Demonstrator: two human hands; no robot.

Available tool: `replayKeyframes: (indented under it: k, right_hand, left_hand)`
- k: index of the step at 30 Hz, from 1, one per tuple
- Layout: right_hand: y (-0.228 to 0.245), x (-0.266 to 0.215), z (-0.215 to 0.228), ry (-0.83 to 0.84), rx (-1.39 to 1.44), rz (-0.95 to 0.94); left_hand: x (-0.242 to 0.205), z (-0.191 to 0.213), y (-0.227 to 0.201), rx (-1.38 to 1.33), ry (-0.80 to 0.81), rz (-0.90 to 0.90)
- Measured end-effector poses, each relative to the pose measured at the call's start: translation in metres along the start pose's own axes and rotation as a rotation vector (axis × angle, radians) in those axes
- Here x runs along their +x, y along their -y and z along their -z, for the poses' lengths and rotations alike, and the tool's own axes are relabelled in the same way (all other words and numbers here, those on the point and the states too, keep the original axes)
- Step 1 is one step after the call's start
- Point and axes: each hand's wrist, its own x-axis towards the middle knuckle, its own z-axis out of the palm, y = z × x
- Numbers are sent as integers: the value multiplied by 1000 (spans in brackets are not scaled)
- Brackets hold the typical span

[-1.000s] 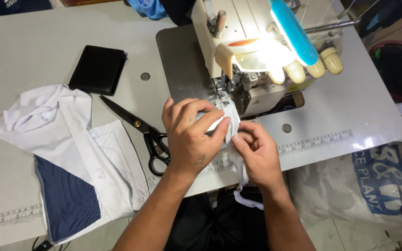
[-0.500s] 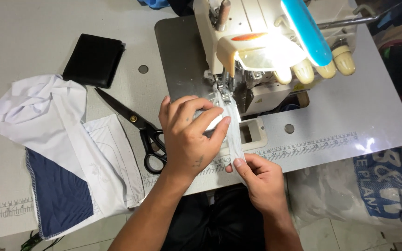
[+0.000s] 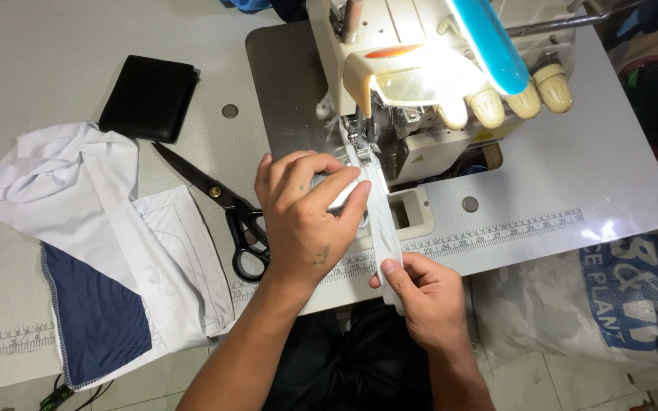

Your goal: Using an overlock sewing machine to finish the edges of fabric strips, including trimming with scissors.

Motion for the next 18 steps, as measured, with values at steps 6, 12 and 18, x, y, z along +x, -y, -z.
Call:
replayKeyframes:
  k: [6, 12, 18]
  right_hand:
    - [-5, 0, -1, 30, 42, 5]
    - [2, 4, 2, 30, 50, -8]
    - [4, 10, -2, 24, 104, -42]
  left_hand:
    - [0, -1, 0, 7, 7, 3]
    - [2, 0, -1, -1, 18, 12]
    - [3, 0, -3, 12, 16, 22]
